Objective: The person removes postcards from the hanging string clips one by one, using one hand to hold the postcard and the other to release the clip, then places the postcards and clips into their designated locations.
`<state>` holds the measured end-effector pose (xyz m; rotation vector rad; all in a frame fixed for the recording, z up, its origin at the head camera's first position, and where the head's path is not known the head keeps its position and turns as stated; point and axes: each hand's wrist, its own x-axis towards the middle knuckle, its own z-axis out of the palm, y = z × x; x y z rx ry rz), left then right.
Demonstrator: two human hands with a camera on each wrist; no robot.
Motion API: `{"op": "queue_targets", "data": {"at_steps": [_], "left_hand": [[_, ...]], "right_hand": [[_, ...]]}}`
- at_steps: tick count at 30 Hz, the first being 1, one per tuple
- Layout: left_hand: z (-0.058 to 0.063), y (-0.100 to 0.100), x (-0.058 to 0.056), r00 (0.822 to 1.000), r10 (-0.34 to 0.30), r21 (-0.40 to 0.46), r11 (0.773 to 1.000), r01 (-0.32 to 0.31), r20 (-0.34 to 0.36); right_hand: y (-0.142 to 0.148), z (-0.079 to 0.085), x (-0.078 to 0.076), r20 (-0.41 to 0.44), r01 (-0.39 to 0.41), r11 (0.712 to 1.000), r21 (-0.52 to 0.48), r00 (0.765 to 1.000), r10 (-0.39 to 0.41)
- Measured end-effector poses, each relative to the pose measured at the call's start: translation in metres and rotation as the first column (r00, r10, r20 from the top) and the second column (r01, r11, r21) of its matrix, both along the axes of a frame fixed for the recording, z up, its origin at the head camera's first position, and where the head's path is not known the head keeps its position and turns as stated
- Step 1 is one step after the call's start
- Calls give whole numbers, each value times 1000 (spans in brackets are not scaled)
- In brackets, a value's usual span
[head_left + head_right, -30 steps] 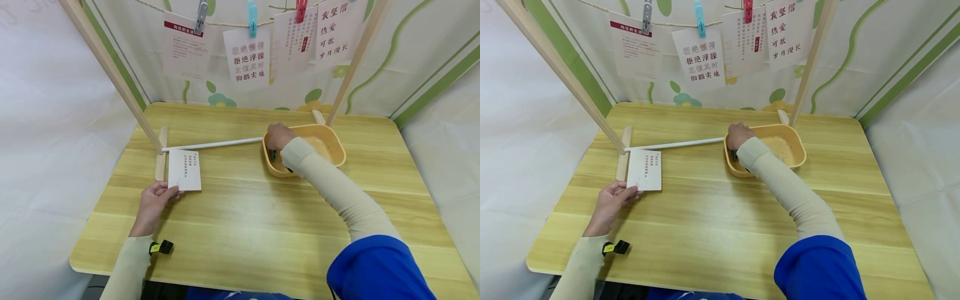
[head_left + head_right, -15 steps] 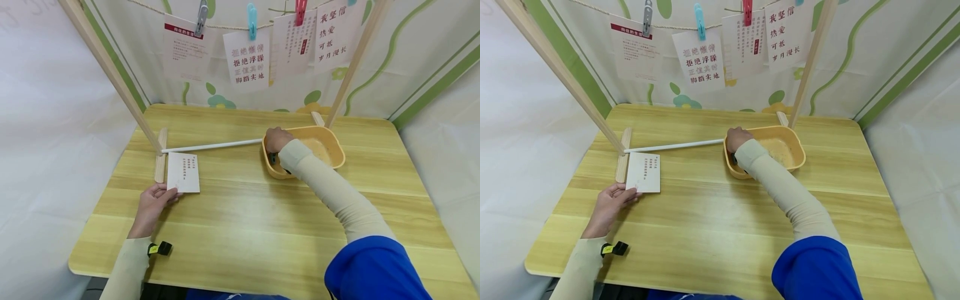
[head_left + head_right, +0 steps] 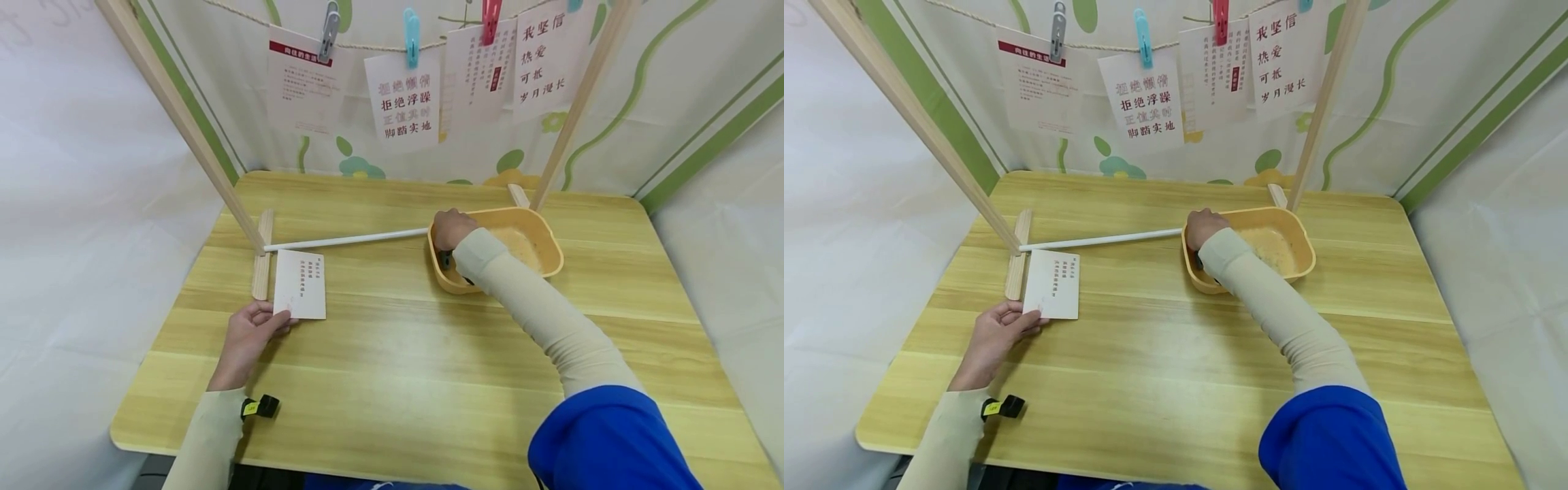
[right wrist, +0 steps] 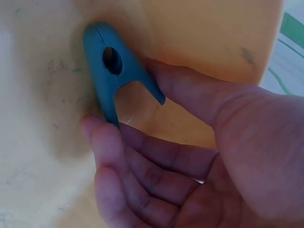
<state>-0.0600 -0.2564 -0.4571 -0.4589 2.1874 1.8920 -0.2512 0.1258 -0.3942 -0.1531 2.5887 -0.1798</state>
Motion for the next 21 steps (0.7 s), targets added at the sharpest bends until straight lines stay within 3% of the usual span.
{"op": "queue_targets", "data": {"at_steps": [8, 12, 15, 21], "left_hand": [[5, 3, -1, 1000, 1, -136, 991, 3, 31], [10, 4, 1, 999, -16, -244, 969, 24, 37], [15, 5, 3, 998, -47, -373, 926, 57, 35], [19, 6, 6, 994, -106, -593, 798, 105, 34]], "right_hand": [[0, 3, 2, 1, -5, 1000, 3, 1000, 5], [-1, 5, 4, -7, -9, 1000, 7, 1000, 9], [-2, 6, 5, -7, -6, 1000, 8, 1000, 6], [-2, 6, 6, -6, -11, 1000, -5, 1000, 11]]}}
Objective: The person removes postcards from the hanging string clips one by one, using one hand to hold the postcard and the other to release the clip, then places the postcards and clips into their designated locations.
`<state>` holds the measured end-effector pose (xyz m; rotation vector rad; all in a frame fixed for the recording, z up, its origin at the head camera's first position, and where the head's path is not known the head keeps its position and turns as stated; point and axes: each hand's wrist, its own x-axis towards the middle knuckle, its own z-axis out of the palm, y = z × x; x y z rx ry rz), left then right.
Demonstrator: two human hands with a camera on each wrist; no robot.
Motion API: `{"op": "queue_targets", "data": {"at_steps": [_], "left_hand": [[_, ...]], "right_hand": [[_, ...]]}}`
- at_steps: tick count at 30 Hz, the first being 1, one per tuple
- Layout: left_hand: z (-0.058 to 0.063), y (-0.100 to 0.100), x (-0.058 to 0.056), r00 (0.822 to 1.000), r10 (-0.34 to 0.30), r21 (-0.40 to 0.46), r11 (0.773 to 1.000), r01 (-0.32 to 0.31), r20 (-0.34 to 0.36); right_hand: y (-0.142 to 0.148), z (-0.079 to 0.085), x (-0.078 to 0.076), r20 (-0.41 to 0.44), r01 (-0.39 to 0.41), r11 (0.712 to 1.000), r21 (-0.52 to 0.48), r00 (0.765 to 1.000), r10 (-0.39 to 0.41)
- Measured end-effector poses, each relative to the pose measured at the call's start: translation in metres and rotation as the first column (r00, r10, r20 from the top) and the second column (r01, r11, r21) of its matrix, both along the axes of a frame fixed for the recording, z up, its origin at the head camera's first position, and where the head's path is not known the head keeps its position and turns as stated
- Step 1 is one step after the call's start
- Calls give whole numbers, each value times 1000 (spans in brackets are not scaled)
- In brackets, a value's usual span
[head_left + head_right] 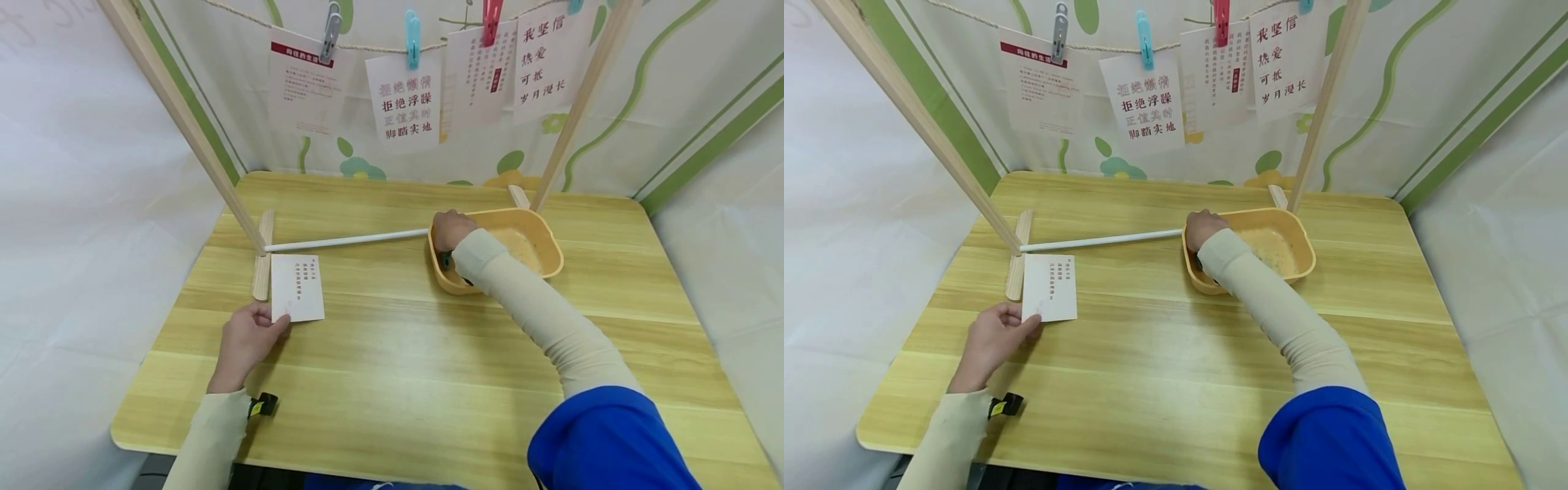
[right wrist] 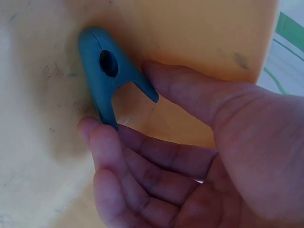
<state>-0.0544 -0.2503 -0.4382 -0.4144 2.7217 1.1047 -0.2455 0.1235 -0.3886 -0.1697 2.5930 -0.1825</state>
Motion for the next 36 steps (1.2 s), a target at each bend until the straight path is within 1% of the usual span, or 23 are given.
{"op": "queue_targets", "data": {"at_steps": [4, 12, 18, 25, 36], "left_hand": [[-1, -1, -1, 1000, -17, -73, 997, 17, -3], [0, 1, -1, 999, -38, -153, 988, 33, -28], [0, 1, -3, 999, -41, -195, 980, 38, -9], [-1, 0, -3, 998, -55, -247, 968, 47, -24], [-1, 4, -4, 999, -43, -275, 961, 39, -8]], "right_hand": [[1, -2, 0, -3, -6, 1000, 5, 1000, 6], [3, 0, 1, 2, -6, 1000, 8, 1000, 6], [5, 1, 0, 2, -11, 1000, -17, 1000, 11], [5, 2, 2, 7, -1, 1000, -22, 1000, 1], [10, 3, 2, 0, 9, 1000, -22, 1000, -10]]}}
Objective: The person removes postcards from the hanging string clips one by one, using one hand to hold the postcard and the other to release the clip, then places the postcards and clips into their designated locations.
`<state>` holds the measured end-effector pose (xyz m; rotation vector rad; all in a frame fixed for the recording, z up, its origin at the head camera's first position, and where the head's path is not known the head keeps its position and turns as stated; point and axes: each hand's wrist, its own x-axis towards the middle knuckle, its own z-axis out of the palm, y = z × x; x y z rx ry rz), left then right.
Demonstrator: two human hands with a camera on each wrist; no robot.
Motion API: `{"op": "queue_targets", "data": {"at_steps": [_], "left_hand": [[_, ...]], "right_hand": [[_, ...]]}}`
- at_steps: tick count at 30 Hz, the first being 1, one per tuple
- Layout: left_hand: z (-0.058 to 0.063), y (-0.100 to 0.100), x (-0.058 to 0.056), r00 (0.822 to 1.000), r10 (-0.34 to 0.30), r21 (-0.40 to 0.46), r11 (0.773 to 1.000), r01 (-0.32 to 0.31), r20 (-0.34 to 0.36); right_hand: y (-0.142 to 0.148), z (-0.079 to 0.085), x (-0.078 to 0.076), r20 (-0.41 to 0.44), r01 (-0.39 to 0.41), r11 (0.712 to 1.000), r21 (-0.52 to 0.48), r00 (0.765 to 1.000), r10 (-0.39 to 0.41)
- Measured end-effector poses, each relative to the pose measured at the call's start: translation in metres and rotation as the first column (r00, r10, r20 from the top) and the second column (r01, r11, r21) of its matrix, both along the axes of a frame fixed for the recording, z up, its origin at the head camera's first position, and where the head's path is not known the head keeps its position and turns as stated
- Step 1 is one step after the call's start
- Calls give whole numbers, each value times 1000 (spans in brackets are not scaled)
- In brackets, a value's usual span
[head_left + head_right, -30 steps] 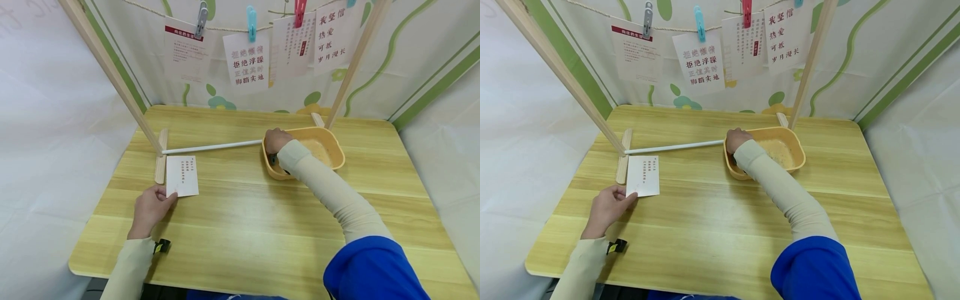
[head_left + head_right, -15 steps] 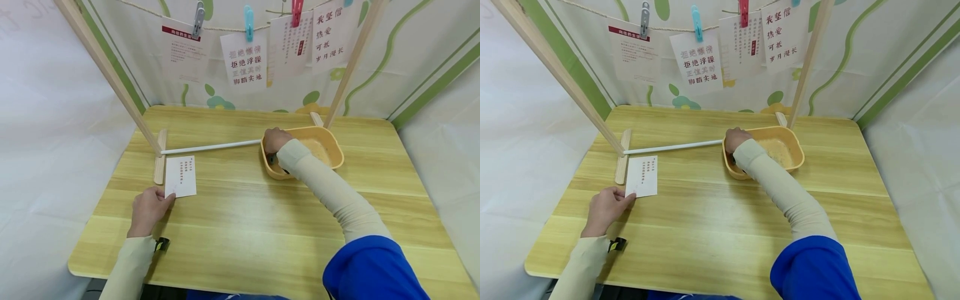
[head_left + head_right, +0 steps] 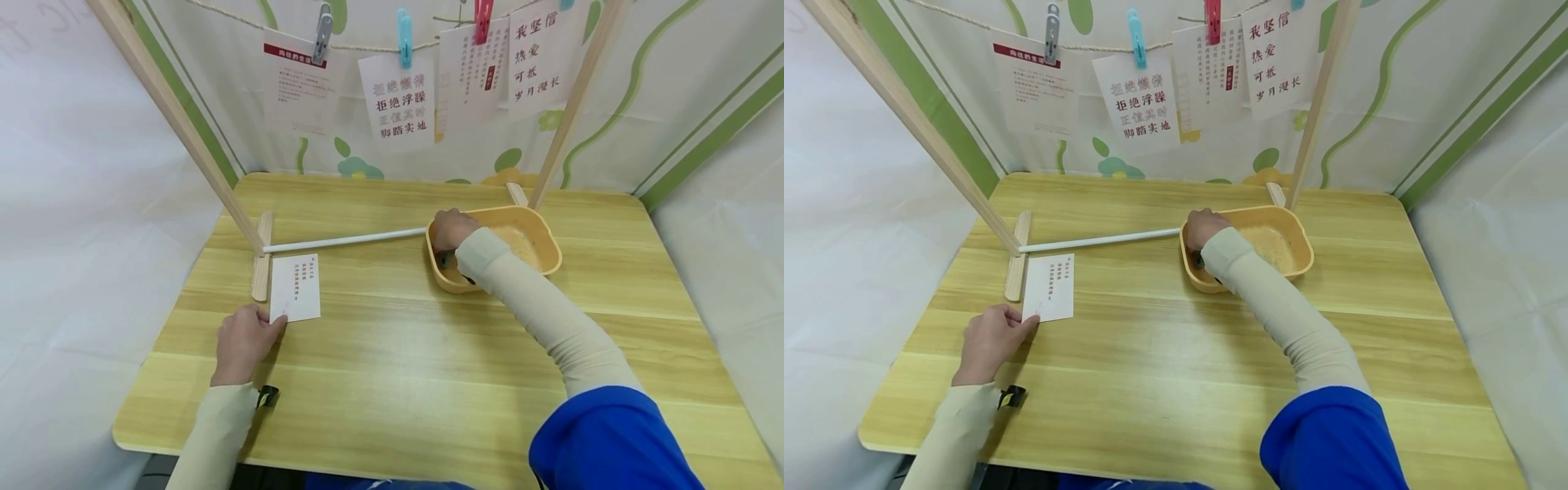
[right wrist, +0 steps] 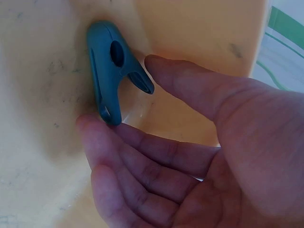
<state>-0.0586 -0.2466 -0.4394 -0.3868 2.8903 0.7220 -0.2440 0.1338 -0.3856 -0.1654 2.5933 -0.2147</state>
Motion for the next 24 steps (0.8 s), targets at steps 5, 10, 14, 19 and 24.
{"op": "queue_targets", "data": {"at_steps": [5, 10, 14, 19, 24], "left_hand": [[0, 1, -1, 1000, 0, -12, 1000, 0, 2], [1, 2, 0, 1000, 15, -14, 1000, -14, 21], [2, 2, 0, 999, 19, -14, 1000, -19, 28], [1, 1, 0, 1000, 16, -21, 1000, -16, 13], [0, -1, 1, 1000, 14, -23, 1000, -14, -19]], "right_hand": [[3, 2, 0, 0, 15, 1000, -13, 1000, -15], [5, 5, 1, -11, 10, 1000, -8, 1000, -10], [6, 6, 1, -24, 6, 1000, 0, 1000, -6], [7, 10, 2, -19, 8, 1000, -4, 1000, -8], [10, 13, 3, -17, 11, 1000, -17, 1000, -11]]}}
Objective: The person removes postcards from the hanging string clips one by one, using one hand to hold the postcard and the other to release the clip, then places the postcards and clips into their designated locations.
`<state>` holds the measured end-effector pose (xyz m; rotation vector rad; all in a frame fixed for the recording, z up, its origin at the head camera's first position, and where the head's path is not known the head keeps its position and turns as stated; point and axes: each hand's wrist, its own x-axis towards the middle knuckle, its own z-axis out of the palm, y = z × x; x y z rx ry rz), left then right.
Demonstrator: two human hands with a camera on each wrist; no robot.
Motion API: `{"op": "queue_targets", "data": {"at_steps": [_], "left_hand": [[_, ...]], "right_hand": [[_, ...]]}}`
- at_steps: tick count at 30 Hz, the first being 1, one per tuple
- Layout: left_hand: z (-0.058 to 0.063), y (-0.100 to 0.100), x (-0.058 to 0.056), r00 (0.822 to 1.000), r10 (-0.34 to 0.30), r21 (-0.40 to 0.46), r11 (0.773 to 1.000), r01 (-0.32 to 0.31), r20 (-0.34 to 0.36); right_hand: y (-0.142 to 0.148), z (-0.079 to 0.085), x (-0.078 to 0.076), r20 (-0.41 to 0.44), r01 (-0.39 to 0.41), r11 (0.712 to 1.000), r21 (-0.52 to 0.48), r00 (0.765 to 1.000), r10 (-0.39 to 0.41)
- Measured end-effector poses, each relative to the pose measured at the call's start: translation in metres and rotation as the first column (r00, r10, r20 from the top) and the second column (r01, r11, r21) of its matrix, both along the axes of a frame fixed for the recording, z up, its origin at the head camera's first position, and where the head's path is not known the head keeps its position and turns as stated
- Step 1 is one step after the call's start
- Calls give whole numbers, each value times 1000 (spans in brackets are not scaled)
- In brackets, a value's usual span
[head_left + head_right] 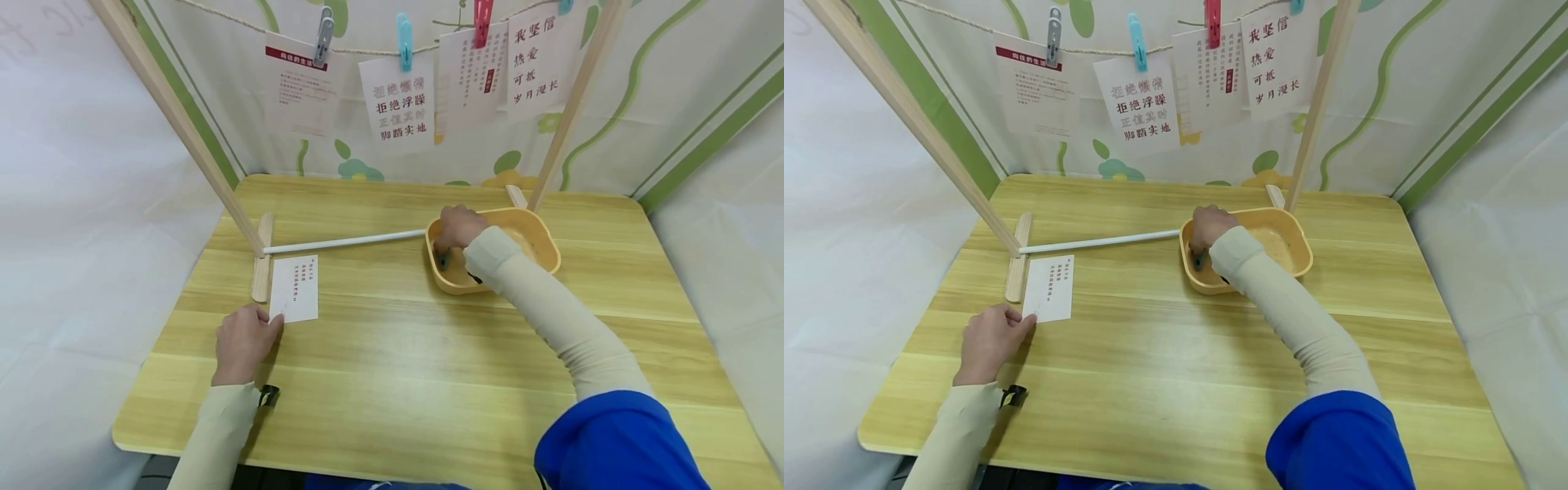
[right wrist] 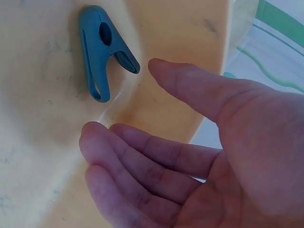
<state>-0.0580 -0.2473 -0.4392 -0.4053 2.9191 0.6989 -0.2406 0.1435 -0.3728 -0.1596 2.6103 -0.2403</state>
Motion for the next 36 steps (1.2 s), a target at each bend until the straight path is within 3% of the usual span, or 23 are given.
{"op": "queue_targets", "data": {"at_steps": [7, 21, 36], "left_hand": [[4, -1, 1, 1000, -2, 5, 1000, 2, -28], [18, 4, 0, 988, -27, -2, 1000, 27, -154], [25, 7, -4, 987, -39, 8, 999, 40, -158]], "right_hand": [[1, 2, 0, 17, -5, 1000, -13, 1000, 5], [4, 7, 3, 5, -12, 999, -32, 1000, 12], [9, 14, 3, -30, -41, 997, -69, 999, 39]]}}
